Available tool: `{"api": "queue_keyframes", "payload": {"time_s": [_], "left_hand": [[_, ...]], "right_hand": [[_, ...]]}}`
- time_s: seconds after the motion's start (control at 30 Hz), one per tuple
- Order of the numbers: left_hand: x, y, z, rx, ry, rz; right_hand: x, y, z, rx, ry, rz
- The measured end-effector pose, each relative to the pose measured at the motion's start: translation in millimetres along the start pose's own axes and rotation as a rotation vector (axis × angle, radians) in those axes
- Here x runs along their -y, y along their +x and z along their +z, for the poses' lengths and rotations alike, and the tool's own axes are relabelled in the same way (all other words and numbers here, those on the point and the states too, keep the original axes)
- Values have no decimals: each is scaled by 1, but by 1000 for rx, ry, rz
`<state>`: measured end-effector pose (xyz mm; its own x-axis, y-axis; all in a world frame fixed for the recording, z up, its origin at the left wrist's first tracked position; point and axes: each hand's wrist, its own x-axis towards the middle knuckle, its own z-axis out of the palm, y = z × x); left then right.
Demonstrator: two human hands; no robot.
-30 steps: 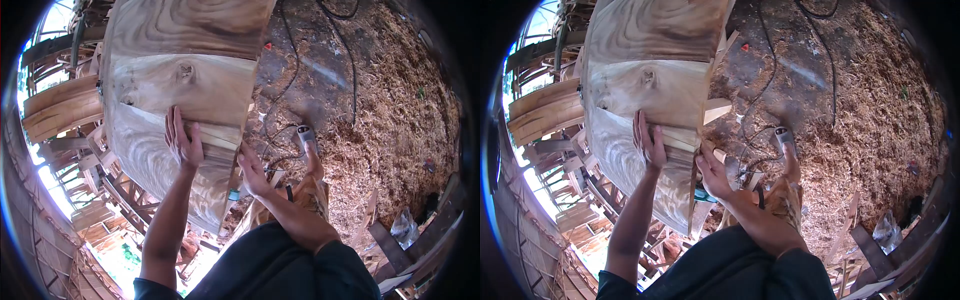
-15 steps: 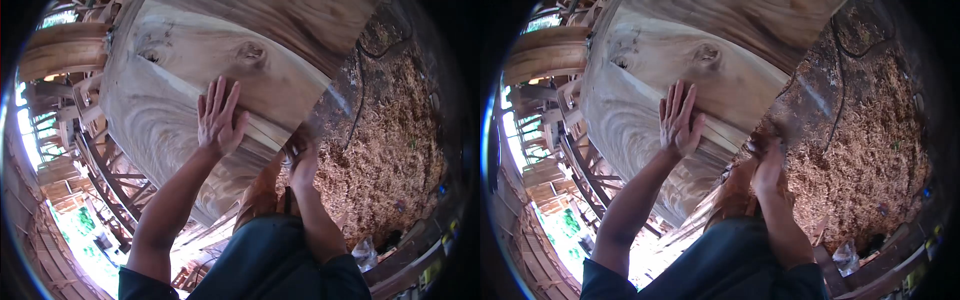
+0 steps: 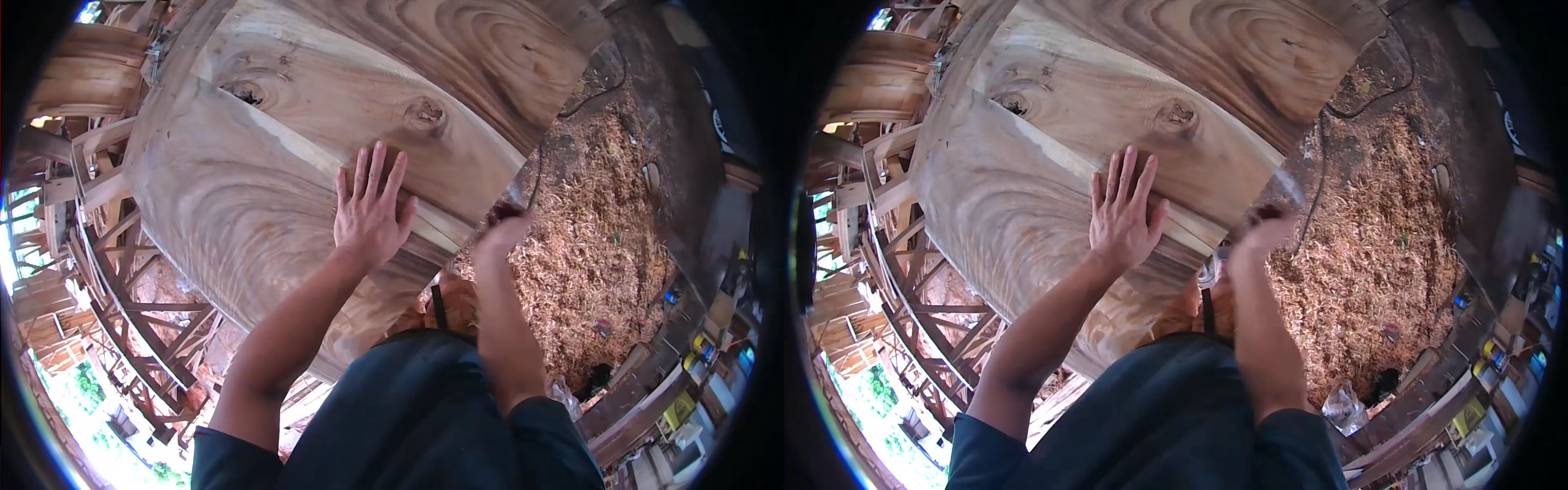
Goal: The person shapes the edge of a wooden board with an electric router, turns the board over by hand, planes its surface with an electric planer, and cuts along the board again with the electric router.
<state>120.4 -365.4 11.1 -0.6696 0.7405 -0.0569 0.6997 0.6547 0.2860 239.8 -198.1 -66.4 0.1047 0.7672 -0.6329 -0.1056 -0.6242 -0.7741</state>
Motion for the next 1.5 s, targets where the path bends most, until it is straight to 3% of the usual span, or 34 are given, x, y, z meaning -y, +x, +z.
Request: {"api": "queue_keyframes", "payload": {"time_s": [0.1, 0.23, 0.33, 0.43, 0.57, 0.63, 0.67, 0.7, 0.73, 0.8, 0.83, 0.87, 0.93, 1.03, 1.13, 1.23, 1.27, 1.33, 1.37, 1.5], "left_hand": [[0, 0, -1, 7, 8, 1], [0, -3, 0, 7, 3, 4], [0, -1, 0, 4, 11, -5], [-2, 0, -4, 14, 25, -2], [-3, -1, -5, -11, 1, 0], [-8, 0, -1, -31, -15, -22], [-13, 2, 2, -49, -37, -36], [-19, 5, 5, -58, -62, -62], [-36, 13, 9, -63, -92, -29], [-82, 48, 16, -39, -114, 34], [-101, 66, 17, -24, -122, 68], [-115, 82, 21, -34, -126, 89], [-138, 119, 36, -66, -131, 143], [-162, 154, 38, -66, -43, 168], [-179, 178, 35, -70, -110, 151], [-193, 211, 33, -34, -78, 116], [-199, 224, 35, -31, -56, 97], [-212, 256, 30, 31, -11, 52], [-216, 270, 30, 22, -17, 55], [-228, 318, 28, 4, -29, 64]], "right_hand": [[-13, -14, 16, 3, 158, -3], [14, -3, -13, -66, 42, 137], [-21, -10, 7, -97, -76, -81], [-87, 50, -19, 14, -131, -101], [-59, 89, -88, 202, -273, -260], [-30, 120, -145, 311, -524, -150], [-40, 161, -187, 171, -826, -216], [-25, 174, -223, 190, -1073, -359], [-23, 209, -266, 196, -1330, -318], [-14, 266, -348, 542, -2043, -660], [-1, 274, -364, 609, -2257, -622], [-31, 332, -425, 423, -1944, -581], [26, 315, -401, 575, -2205, -696], [80, 313, -366, 136, -1031, -26], [123, 331, -341, 95, -871, 16], [127, 389, -343, 97, -941, -95], [112, 424, -355, 96, -1040, -227], [171, 385, -306, 92, -890, -31], [173, 405, -301, 177, -1097, -47], [178, 431, -253, 223, -794, -22]]}}
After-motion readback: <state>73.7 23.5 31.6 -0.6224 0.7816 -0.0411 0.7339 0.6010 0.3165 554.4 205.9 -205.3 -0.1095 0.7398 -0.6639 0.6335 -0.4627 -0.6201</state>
